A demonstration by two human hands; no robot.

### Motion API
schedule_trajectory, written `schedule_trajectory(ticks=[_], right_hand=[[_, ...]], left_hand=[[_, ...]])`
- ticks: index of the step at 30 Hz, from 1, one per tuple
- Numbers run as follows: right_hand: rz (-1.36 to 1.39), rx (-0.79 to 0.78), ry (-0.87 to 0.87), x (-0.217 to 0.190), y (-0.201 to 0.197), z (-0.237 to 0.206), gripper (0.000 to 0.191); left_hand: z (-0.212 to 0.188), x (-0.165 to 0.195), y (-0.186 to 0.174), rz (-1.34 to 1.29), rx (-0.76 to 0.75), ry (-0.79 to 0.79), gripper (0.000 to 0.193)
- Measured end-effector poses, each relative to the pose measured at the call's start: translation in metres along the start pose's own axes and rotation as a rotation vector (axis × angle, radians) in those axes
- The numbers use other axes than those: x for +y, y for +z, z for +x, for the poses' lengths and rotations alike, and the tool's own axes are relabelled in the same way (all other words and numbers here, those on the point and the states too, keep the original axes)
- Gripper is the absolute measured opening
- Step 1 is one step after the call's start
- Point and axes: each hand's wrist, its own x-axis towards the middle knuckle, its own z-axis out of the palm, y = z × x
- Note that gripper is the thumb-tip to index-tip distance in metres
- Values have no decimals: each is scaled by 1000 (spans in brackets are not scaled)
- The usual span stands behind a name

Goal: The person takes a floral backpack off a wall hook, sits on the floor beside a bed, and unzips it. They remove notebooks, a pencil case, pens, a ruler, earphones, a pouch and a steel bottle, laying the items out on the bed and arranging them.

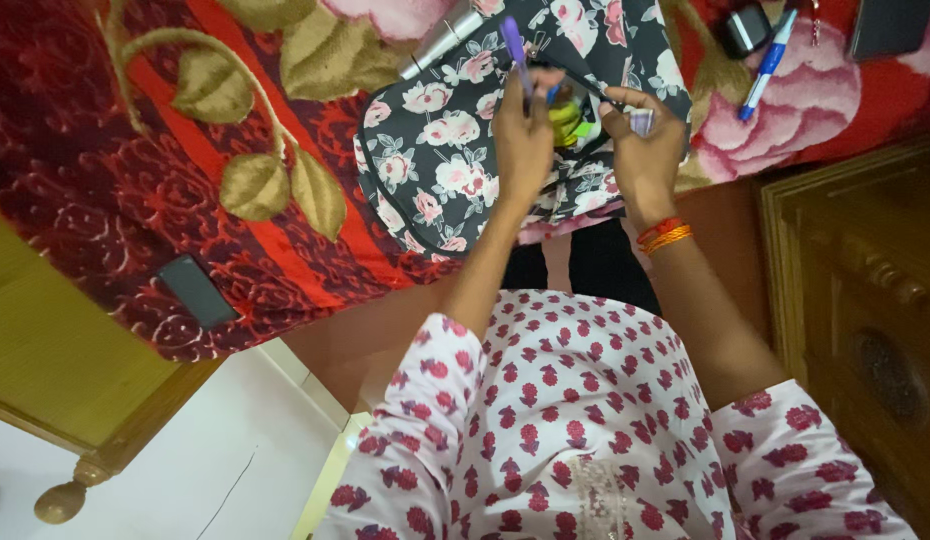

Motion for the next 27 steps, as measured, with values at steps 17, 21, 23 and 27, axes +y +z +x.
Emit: schedule_trajectory(ticks=[17,21,23,27], right_hand=[[-378,73,-367,-21,11,-22,22],[-842,-125,-676,-20,22,-7,30],[-1028,-232,-683,-11,37,13,29],[-1154,-295,-644,17,57,44,25]], left_hand=[[-7,-23,-28,-64,193,-183,16],[-5,-22,-36,124,173,39,23],[-4,-26,-38,212,170,218,33],[-6,-39,-42,447,282,258,33]])
